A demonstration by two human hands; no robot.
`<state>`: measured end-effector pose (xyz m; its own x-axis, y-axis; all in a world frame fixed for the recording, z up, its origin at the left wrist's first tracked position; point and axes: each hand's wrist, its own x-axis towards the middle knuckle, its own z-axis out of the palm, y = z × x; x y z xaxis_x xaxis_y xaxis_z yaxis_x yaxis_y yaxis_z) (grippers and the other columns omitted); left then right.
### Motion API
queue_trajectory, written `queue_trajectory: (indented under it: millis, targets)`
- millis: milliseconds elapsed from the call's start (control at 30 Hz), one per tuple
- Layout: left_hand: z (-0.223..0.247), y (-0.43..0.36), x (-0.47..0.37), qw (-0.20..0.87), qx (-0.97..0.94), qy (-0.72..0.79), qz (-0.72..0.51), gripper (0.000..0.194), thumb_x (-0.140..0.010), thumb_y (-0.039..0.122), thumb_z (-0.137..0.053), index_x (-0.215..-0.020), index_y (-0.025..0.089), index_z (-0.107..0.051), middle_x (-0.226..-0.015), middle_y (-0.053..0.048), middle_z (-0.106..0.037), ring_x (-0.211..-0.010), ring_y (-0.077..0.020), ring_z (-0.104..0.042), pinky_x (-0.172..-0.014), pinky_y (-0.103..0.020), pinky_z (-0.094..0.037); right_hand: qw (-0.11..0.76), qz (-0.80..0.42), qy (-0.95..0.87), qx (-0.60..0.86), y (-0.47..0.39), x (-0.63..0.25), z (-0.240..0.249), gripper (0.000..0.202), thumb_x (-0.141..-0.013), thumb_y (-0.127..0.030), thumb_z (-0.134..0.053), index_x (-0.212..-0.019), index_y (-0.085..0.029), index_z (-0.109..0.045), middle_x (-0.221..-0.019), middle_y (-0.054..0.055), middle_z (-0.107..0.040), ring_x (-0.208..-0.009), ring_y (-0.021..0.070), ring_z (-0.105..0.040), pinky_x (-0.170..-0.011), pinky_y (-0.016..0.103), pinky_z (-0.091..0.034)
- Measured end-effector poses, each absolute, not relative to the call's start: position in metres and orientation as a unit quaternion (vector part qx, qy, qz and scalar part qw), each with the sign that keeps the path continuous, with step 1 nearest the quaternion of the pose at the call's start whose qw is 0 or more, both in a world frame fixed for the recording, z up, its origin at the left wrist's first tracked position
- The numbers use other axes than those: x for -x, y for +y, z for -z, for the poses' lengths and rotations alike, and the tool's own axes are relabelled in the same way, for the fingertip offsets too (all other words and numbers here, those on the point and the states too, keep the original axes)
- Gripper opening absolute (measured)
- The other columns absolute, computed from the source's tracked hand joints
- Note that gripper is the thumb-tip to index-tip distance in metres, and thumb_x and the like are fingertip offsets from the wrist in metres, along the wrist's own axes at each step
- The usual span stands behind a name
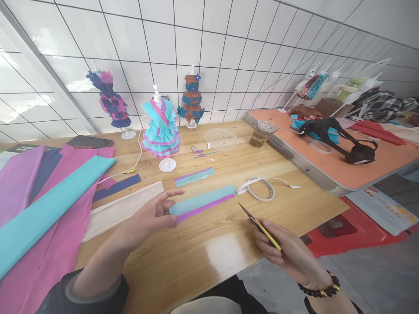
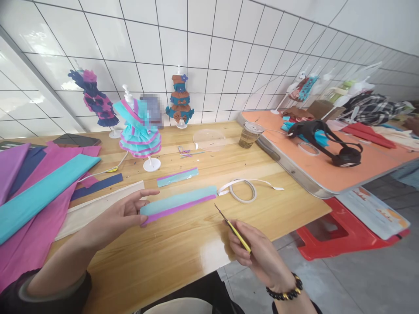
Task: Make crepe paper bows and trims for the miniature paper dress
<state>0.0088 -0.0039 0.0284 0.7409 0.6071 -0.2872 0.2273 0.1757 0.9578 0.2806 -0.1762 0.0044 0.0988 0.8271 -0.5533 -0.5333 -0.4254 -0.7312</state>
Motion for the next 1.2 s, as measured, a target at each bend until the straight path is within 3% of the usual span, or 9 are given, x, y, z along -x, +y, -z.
queue_trajectory:
  millis: [133,567,1200]
  targets:
    - [-0.029,-0.008,-0.014,0.747,-0.560,0.312,-0.176,0.049,-0.077,0.017,-0.055,-0.124,0.022,-0.040,-0.073,0.001,-0.050,-0.067,-0.0114,-0.044,-0.064,-0.026,-0.036,0.535,-0.690,-0.087,0.480,-0.175,-0.279,-0.003,0.032,-0.084,-0.047,-0.047,-0.095,-0.018,-0.058,-0.059,-0.006,-0.034,-0.038,-0.0004,-0.019,-0.035,0.014,-0.015]
    - [-0.022,-0.016,-0.028,0.857,-0.343,0.258,-0.287,0.046,-0.073,0.012,-0.064,-0.116,0.017,-0.051,-0.076,-0.002,-0.058,-0.066,-0.0092,-0.054,-0.068,-0.024,-0.043,0.543,-0.784,0.037,0.300,-0.165,-0.271,0.007,0.028,-0.082,-0.040,-0.055,-0.088,-0.012,-0.055,-0.058,-0.008,-0.030,-0.038,-0.0022,-0.023,-0.032,0.010,-0.019]
    - [-0.032,-0.027,-0.041,0.871,-0.289,0.245,-0.312,0.045,-0.069,0.015,-0.068,-0.111,0.017,-0.055,-0.067,0.000,-0.055,-0.060,-0.0081,-0.051,-0.059,-0.021,-0.041,0.535,-0.777,0.088,0.319,-0.142,-0.280,0.004,0.030,-0.092,-0.038,-0.034,-0.095,-0.012,-0.047,-0.057,-0.007,-0.032,-0.037,0.0000,-0.028,-0.036,0.010,-0.027]
